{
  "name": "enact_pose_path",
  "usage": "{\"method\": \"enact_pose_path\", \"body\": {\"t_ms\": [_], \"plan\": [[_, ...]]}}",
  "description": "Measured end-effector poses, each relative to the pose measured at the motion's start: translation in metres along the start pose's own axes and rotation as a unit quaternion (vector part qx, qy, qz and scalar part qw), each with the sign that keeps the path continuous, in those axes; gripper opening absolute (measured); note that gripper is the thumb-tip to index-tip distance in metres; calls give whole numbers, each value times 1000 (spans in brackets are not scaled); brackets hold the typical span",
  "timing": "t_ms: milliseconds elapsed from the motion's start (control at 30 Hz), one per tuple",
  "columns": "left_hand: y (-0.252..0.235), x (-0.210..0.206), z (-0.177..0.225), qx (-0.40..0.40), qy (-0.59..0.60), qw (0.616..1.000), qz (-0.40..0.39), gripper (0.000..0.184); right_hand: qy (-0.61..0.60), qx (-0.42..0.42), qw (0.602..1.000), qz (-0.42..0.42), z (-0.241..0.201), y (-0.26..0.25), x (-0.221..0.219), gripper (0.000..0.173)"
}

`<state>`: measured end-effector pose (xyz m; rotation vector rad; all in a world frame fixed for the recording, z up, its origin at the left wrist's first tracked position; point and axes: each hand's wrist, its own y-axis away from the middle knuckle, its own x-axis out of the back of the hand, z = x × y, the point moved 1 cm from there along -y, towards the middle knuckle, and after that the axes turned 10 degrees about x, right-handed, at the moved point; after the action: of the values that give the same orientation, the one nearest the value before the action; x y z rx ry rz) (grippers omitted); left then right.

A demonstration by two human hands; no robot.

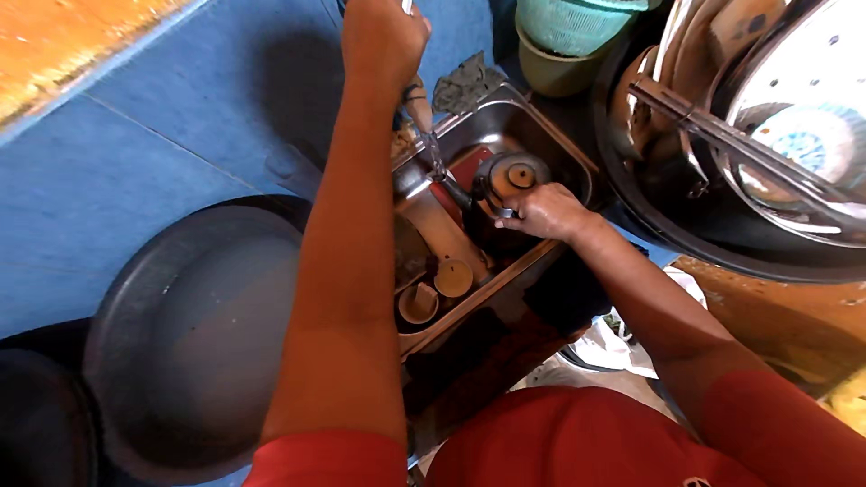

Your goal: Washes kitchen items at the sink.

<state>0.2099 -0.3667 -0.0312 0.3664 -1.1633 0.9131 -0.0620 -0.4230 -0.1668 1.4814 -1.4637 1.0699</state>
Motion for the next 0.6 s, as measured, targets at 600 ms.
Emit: {"method": "enact_pose_path", "body": {"t_ms": [600], "plan": [[0,0,0,-3,10,1000,4,27,2,1,1000,-6,1,0,-2,45]]}}
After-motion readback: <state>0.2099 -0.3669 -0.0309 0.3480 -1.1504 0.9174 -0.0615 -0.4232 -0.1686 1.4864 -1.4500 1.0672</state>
